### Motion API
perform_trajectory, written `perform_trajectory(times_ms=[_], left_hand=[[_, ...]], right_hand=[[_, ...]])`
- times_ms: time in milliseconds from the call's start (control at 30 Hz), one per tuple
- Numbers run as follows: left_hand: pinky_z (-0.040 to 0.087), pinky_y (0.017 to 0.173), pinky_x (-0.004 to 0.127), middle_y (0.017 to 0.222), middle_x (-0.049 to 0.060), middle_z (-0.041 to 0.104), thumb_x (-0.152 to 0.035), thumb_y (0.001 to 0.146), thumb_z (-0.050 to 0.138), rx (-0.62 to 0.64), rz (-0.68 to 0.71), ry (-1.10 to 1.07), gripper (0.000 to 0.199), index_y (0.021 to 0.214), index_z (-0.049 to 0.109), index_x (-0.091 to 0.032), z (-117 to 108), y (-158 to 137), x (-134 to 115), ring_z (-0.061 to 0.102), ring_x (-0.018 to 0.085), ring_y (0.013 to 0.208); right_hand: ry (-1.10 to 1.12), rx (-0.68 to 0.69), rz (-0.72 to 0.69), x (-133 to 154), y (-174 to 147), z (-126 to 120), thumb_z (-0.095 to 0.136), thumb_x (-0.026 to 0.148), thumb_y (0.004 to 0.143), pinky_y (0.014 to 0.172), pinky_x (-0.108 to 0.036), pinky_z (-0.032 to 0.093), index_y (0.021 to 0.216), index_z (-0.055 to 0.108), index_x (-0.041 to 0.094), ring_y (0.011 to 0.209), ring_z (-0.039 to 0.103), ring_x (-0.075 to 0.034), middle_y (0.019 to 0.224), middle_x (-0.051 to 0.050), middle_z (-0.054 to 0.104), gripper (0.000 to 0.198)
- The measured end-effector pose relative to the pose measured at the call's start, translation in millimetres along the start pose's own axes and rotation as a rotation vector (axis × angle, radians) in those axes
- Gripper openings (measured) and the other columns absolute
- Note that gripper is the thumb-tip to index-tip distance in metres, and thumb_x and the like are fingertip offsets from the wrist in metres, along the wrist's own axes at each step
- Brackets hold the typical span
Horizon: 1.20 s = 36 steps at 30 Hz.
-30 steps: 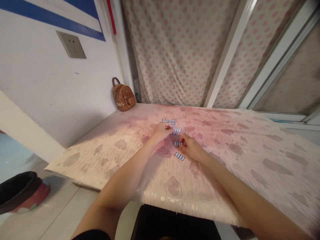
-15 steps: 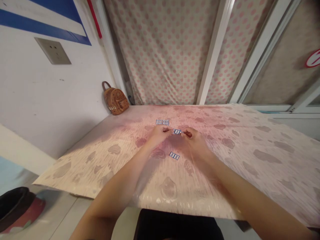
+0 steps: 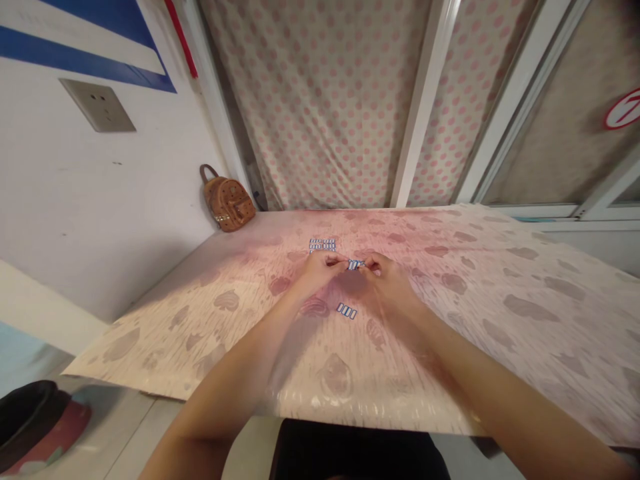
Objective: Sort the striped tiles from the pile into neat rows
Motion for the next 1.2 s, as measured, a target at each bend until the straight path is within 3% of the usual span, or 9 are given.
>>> perform_trajectory(times_ms=[200, 433, 767, 867, 1000, 1200], left_hand=[[0.046, 0.066, 0.023, 0.075, 0.003, 0.072, -0.015, 0.078, 0.063, 0.028, 0.027, 0.064, 0.010, 0.075, 0.072, -0.014, 3, -3, -8, 0.063, 0.012, 0.069], [0.047, 0.067, 0.024, 0.075, 0.004, 0.072, -0.016, 0.073, 0.071, 0.011, 0.010, -0.033, 0.002, 0.074, 0.072, -0.014, 4, -2, -2, 0.064, 0.013, 0.069], [0.044, 0.062, 0.022, 0.069, 0.003, 0.071, -0.018, 0.074, 0.072, 0.024, -0.047, -0.094, 0.006, 0.073, 0.073, -0.013, 3, 1, 2, 0.059, 0.011, 0.061], [0.042, 0.059, 0.022, 0.067, 0.003, 0.069, -0.021, 0.073, 0.073, 0.033, -0.055, -0.108, 0.009, 0.072, 0.073, -0.013, 2, 0, 1, 0.055, 0.009, 0.058], [0.039, 0.056, 0.022, 0.060, 0.002, 0.064, -0.026, 0.072, 0.073, 0.063, -0.094, -0.134, 0.015, 0.068, 0.072, -0.012, 1, -2, -2, 0.050, 0.008, 0.053], [0.040, 0.058, 0.022, 0.065, 0.004, 0.067, -0.031, 0.068, 0.076, 0.098, -0.112, -0.195, 0.022, 0.071, 0.073, -0.010, 2, -3, -4, 0.052, 0.008, 0.056]], right_hand=[[-0.024, 0.006, -0.008, 10, 0, -2, 0.052, 0.034, 0.079, 0.064, -0.028, 0.039, 0.069, 0.050, 0.021, 0.064, 0.051, -0.016, 0.067, 0.000, 0.057, 0.016], [-0.014, 0.000, -0.012, 10, 0, -3, 0.054, 0.036, 0.079, 0.063, -0.029, 0.039, 0.071, 0.052, 0.021, 0.064, 0.052, -0.016, 0.067, 0.000, 0.057, 0.017], [0.292, 0.027, 0.042, 0, 1, 2, 0.056, 0.037, 0.083, 0.067, -0.033, 0.049, 0.093, 0.045, 0.022, 0.065, 0.062, -0.018, 0.073, 0.000, 0.063, 0.020], [0.244, 0.037, 0.000, 5, 1, -1, 0.055, 0.036, 0.084, 0.071, -0.034, 0.049, 0.105, 0.047, 0.021, 0.068, 0.062, -0.019, 0.074, 0.000, 0.063, 0.027], [0.045, 0.068, -0.105, 18, 0, -4, 0.061, 0.031, 0.080, 0.078, -0.035, 0.049, 0.121, 0.051, 0.022, 0.080, 0.062, -0.020, 0.094, -0.005, 0.066, 0.043], [-0.102, 0.088, -0.205, 32, -5, -6, 0.051, 0.026, 0.088, 0.078, -0.034, 0.049, 0.107, 0.062, 0.022, 0.082, 0.062, -0.020, 0.096, -0.005, 0.068, 0.023]])
Point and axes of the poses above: each hand's wrist, its own y-axis towards the middle knuckle, its own z-axis out of the palm, x = y × z, the point moved 6 cm from there along y, towards the middle knuckle
